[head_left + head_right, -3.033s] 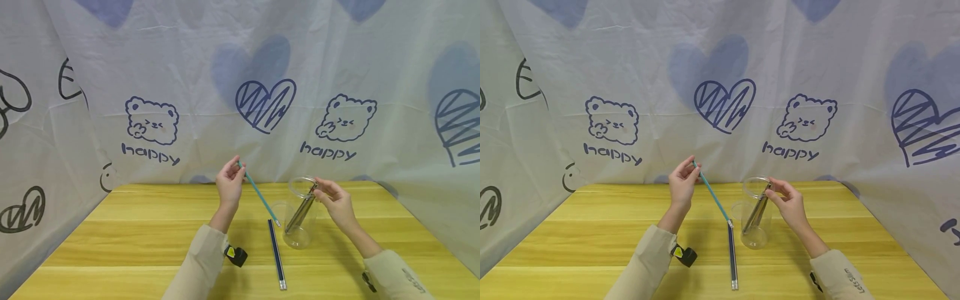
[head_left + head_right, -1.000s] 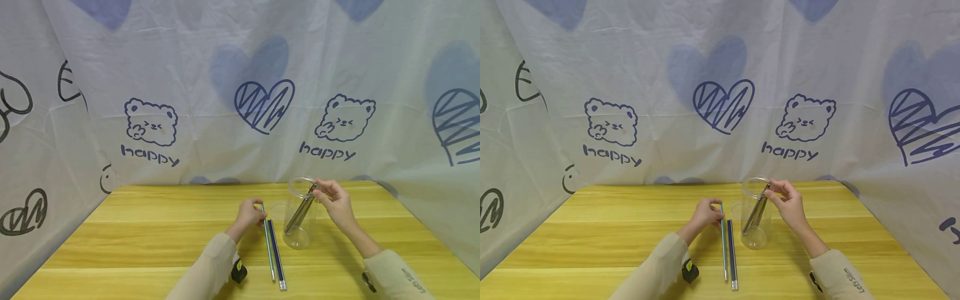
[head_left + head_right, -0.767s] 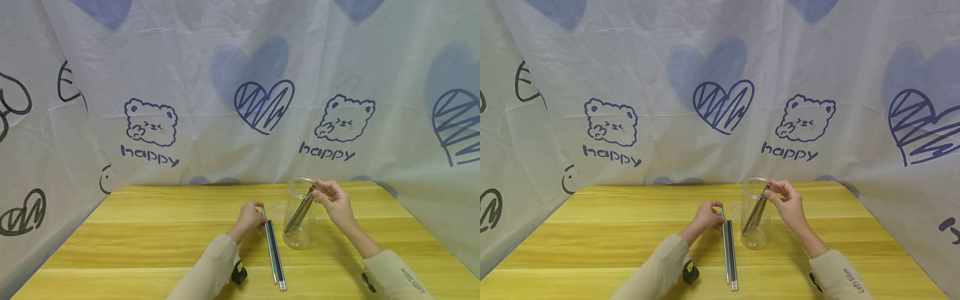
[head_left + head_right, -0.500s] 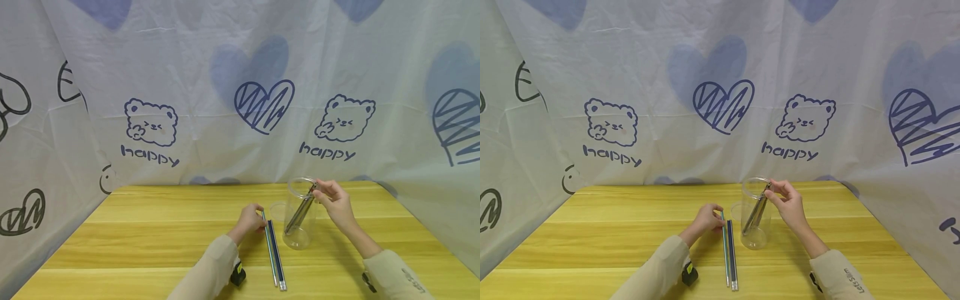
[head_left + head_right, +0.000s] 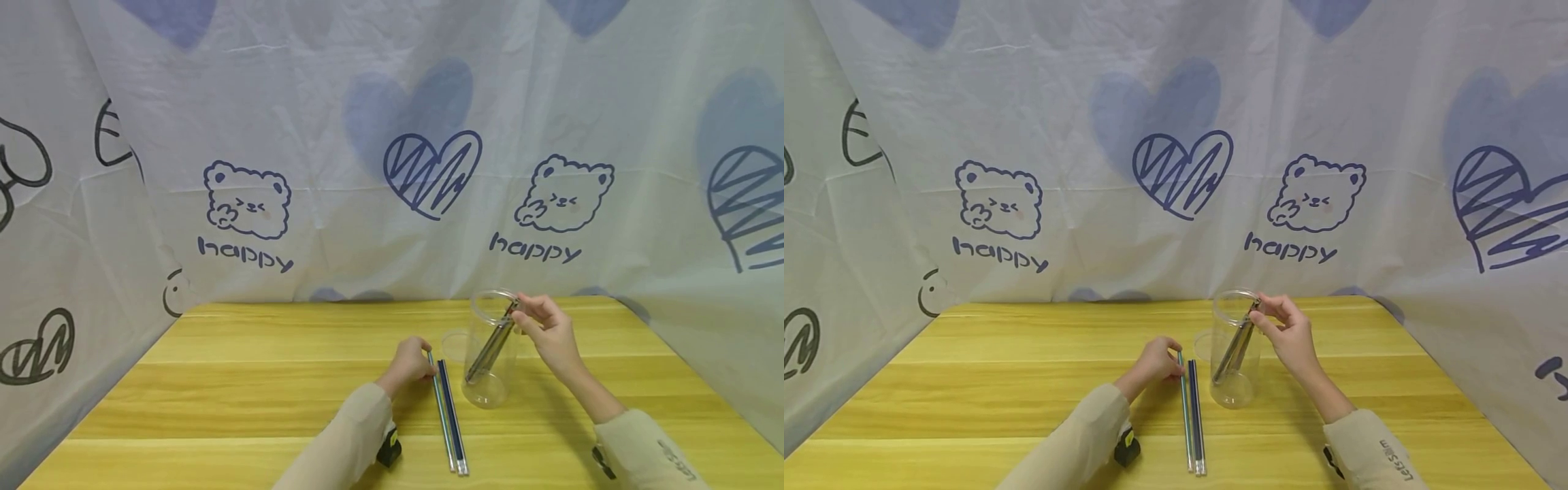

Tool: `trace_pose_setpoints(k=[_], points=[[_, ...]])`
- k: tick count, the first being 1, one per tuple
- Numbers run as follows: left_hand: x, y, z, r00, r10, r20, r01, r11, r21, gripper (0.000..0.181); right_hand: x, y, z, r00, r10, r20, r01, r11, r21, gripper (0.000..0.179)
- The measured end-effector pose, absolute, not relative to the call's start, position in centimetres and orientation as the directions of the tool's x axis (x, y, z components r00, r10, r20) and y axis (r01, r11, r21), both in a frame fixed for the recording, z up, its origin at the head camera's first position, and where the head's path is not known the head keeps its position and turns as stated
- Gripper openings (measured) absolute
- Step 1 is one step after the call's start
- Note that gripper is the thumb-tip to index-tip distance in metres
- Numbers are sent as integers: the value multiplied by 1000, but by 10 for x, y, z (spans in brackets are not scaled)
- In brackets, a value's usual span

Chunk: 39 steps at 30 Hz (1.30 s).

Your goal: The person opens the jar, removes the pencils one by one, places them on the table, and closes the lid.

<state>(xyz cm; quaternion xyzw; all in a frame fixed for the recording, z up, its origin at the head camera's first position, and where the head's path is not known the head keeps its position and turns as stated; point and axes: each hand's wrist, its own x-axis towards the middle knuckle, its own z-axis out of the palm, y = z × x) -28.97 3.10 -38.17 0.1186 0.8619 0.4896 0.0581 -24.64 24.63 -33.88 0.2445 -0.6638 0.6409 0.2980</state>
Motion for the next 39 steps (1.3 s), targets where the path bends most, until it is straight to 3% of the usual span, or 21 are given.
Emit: trace_pose_setpoints(k=[11,26,35,39], points=[[-290,33,-385,-963,264,46,191,555,810,41,-244,246,-337,-714,59,697,-693,75,-717,11],[-289,33,-385,-959,281,36,191,549,814,42,-245,247,-336,-708,40,705,-701,84,-709,16],[-319,39,-417,-956,292,38,207,574,792,49,-245,247,-336,-702,40,711,-707,86,-702,13],[-306,39,-399,-960,278,9,179,592,786,47,-246,247,-336,-704,40,709,-704,91,-705,13]])
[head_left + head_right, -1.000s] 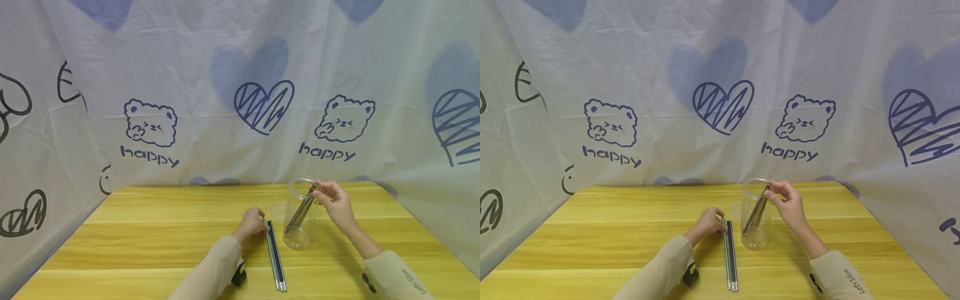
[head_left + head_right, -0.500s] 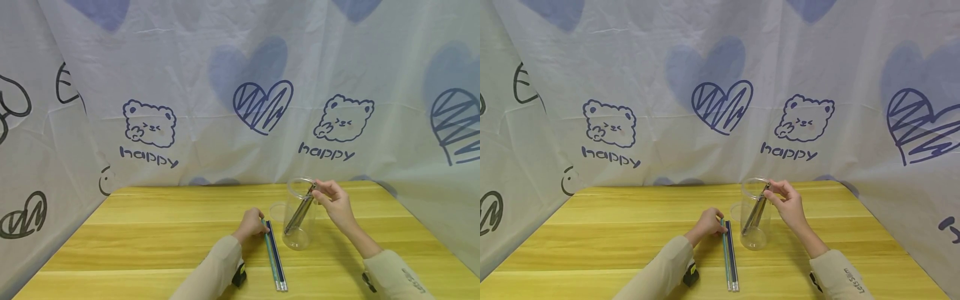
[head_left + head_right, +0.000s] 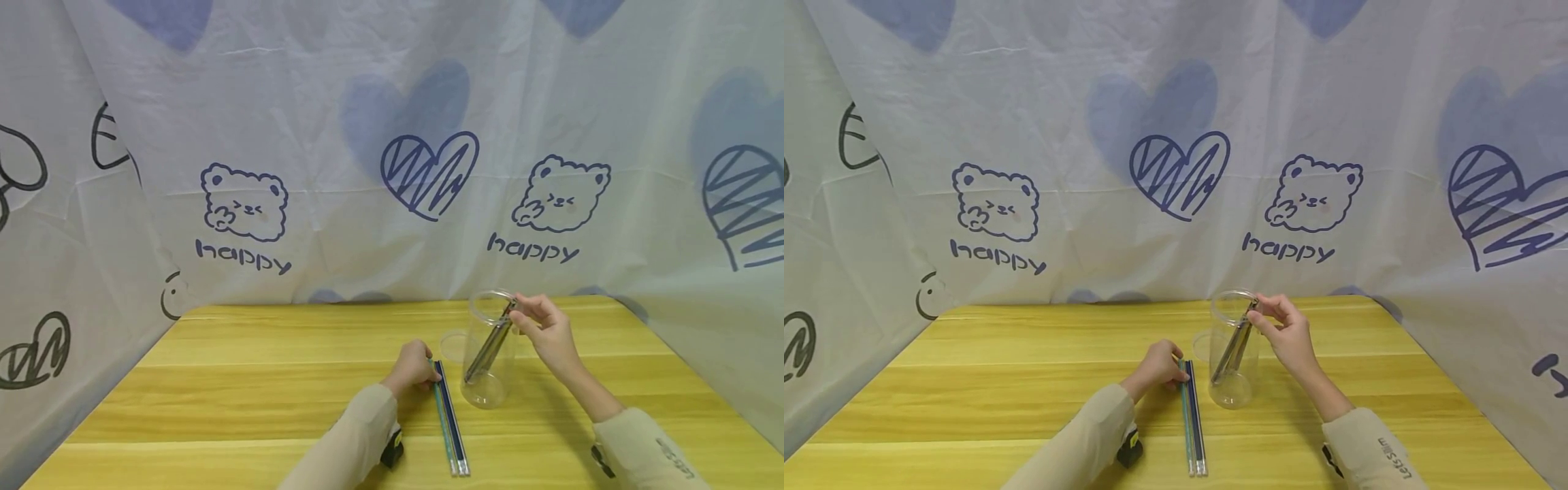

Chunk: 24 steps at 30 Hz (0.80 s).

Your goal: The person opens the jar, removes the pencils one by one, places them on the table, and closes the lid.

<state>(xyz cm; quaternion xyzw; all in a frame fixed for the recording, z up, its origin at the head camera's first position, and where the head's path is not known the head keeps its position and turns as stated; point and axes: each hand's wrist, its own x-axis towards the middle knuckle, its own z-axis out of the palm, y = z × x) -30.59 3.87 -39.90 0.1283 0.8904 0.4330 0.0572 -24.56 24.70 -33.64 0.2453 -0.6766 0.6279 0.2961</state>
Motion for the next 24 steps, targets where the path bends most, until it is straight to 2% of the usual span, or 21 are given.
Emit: trace_pose_setpoints(k=[5,24], points=[[-294,35,-387,-954,297,37,215,594,775,40,-245,247,-337,-708,41,705,-699,100,-708,13],[-292,29,-363,-959,274,71,203,490,848,17,-243,249,-335,-725,8,689,-681,142,-719,17]])
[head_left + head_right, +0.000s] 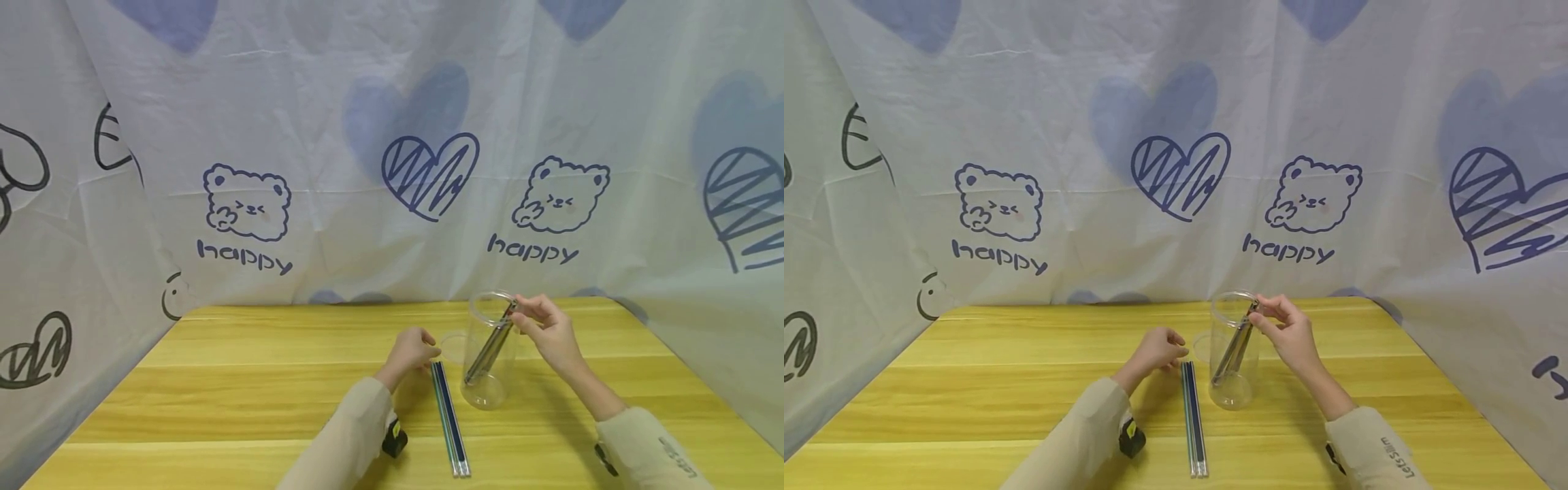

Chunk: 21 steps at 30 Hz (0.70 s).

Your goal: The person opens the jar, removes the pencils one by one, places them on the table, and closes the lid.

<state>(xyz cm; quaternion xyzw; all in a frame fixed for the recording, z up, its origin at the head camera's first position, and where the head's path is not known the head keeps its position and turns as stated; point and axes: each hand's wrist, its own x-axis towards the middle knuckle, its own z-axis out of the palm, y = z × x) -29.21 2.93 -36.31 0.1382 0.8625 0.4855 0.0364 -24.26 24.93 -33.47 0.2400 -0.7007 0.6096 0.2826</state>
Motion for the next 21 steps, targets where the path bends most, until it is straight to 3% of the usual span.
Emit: trace_pose_setpoints(k=[13,21], points=[[-292,32,-332,-957,258,130,228,401,887,14,-246,258,-331,-727,-64,684,-678,229,-699,10],[-285,36,-315,-913,282,295,385,354,852,16,-247,265,-324,-753,-161,638,-657,233,-717,14]])
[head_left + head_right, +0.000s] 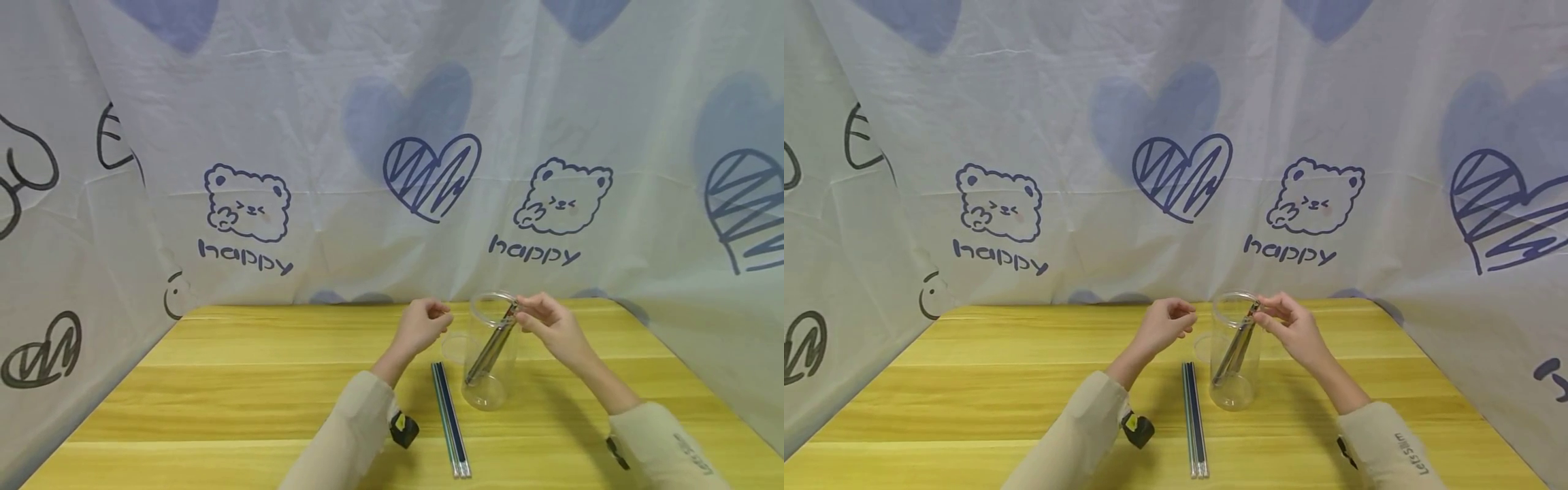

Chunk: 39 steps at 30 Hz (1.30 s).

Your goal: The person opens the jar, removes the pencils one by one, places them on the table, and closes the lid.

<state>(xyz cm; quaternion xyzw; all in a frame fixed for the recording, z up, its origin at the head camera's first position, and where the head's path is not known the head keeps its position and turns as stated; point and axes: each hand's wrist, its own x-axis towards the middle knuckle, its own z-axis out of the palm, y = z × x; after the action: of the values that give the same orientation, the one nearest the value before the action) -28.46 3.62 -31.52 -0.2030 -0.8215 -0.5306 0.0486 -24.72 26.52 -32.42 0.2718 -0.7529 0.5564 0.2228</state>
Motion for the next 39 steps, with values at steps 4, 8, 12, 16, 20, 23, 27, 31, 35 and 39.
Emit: trace_pose_setpoints(k=[4,8,12,16,20,23,27,31,35,39], points=[[-279,38,-308,-880,274,387,466,345,815,14,-248,268,-322,-758,-203,620,-652,225,-724,20],[-274,43,-302,-847,277,454,526,314,790,12,-248,270,-320,-763,-221,607,-646,228,-728,23],[-270,48,-298,-800,295,523,596,296,746,11,-247,271,-318,-773,-224,594,-634,246,-733,23],[-269,52,-298,-725,320,610,687,273,673,10,-247,271,-318,-779,-221,587,-627,247,-739,24],[-268,55,-298,-645,343,682,763,254,594,10,-248,271,-318,-778,-222,588,-628,229,-744,24],[-267,57,-298,-596,369,713,803,253,540,13,-249,271,-319,-774,-219,594,-632,218,-743,21],[-268,60,-298,-548,413,727,837,260,482,16,-250,270,-321,-769,-210,604,-639,215,-739,14],[-270,63,-299,-499,449,742,866,295,404,18,-250,271,-321,-770,-205,604,-638,215,-740,11],[-270,65,-300,-445,479,757,888,344,305,22,-250,271,-322,-774,-199,602,-634,226,-740,9],[-270,67,-301,-409,503,762,894,388,223,24,-249,271,-321,-771,-193,606,-636,225,-738,7]])
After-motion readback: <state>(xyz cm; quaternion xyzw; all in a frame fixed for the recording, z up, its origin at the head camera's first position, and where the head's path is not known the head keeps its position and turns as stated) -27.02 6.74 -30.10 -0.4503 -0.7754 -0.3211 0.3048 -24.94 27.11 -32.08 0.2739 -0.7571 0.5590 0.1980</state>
